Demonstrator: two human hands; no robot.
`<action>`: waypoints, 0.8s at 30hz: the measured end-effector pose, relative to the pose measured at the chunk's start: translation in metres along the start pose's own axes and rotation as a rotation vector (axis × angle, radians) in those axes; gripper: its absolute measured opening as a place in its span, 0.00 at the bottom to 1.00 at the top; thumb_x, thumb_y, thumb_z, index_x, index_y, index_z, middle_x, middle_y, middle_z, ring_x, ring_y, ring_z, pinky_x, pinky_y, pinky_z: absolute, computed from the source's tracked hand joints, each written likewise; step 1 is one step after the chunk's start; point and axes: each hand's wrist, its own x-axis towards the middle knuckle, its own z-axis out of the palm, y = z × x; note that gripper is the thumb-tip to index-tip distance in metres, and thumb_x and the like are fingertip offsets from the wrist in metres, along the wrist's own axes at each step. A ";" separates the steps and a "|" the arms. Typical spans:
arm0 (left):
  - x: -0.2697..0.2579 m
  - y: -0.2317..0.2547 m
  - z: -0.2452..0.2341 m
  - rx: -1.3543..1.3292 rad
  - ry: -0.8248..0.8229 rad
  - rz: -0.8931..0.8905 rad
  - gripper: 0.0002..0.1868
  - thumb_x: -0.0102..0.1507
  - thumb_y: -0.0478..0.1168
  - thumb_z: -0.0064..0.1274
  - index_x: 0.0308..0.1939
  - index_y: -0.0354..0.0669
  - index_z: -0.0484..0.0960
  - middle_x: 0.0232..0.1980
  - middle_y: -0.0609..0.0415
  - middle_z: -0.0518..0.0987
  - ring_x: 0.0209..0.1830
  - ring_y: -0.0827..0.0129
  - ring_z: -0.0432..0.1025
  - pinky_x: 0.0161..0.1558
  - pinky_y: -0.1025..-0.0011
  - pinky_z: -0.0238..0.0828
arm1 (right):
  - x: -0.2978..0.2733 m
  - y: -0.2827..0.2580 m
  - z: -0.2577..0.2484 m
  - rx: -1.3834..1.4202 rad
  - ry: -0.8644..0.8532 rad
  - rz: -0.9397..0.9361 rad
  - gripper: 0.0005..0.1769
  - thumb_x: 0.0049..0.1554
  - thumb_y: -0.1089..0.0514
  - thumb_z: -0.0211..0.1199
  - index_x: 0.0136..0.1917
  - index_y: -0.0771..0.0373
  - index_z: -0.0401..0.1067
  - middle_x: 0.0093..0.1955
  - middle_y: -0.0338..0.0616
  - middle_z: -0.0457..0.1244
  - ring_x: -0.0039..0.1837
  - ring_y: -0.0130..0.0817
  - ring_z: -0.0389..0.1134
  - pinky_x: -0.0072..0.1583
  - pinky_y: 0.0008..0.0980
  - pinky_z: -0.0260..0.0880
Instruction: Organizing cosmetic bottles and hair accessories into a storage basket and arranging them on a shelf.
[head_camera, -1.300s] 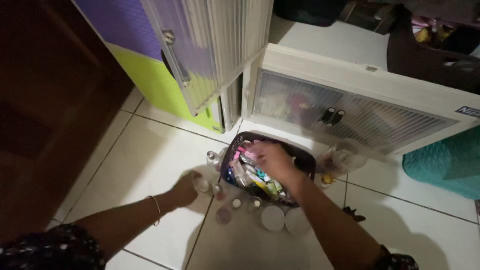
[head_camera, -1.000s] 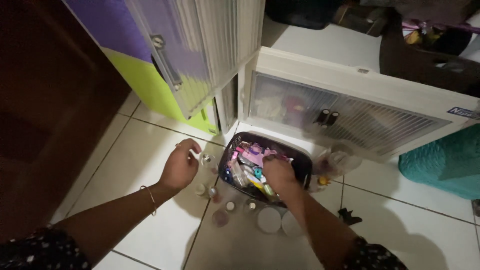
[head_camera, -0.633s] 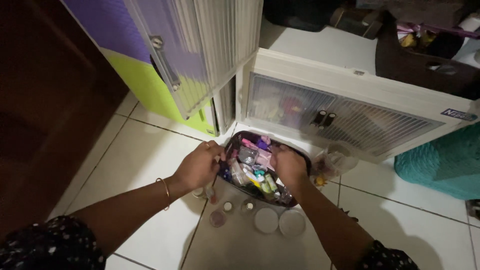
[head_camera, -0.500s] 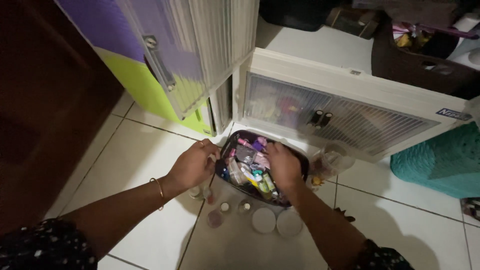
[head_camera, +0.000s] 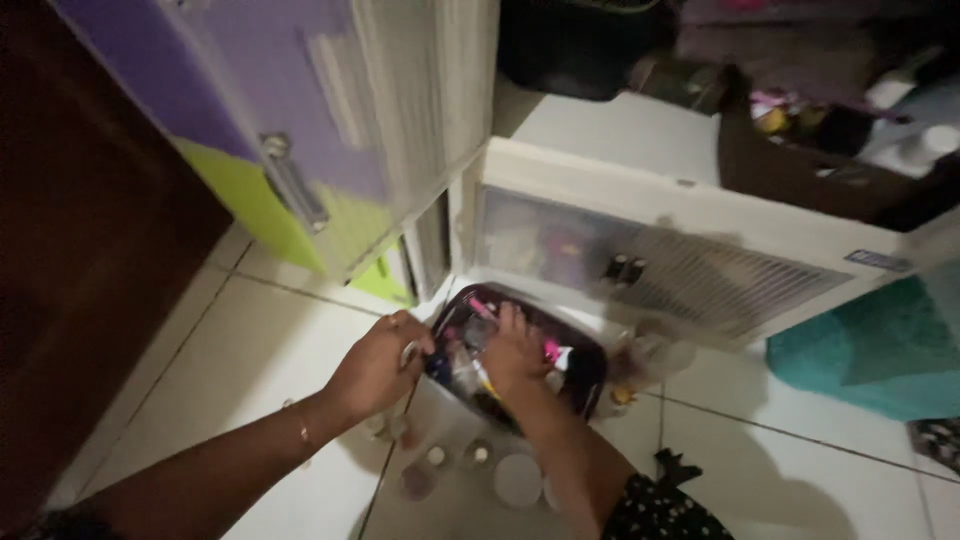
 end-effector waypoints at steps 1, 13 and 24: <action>0.001 -0.003 0.001 -0.006 0.003 0.018 0.08 0.56 0.29 0.53 0.37 0.42 0.81 0.44 0.50 0.79 0.50 0.53 0.73 0.51 0.61 0.73 | 0.004 -0.007 -0.033 -0.012 0.013 0.007 0.28 0.61 0.48 0.58 0.68 0.66 0.72 0.74 0.52 0.55 0.70 0.53 0.56 0.66 0.51 0.56; 0.014 -0.008 -0.004 0.021 0.013 0.051 0.08 0.55 0.28 0.52 0.35 0.42 0.82 0.43 0.48 0.78 0.49 0.52 0.72 0.51 0.60 0.72 | 0.071 0.034 -0.300 0.471 -0.204 0.037 0.16 0.56 0.50 0.60 0.48 0.65 0.73 0.38 0.47 0.67 0.37 0.46 0.71 0.39 0.48 0.73; 0.012 -0.015 -0.004 0.047 -0.022 0.172 0.11 0.51 0.28 0.54 0.36 0.39 0.82 0.44 0.44 0.79 0.51 0.49 0.72 0.56 0.59 0.70 | 0.165 0.222 -0.426 -0.871 0.830 -0.255 0.20 0.63 0.46 0.56 0.60 0.60 0.69 0.65 0.58 0.58 0.72 0.62 0.54 0.70 0.68 0.39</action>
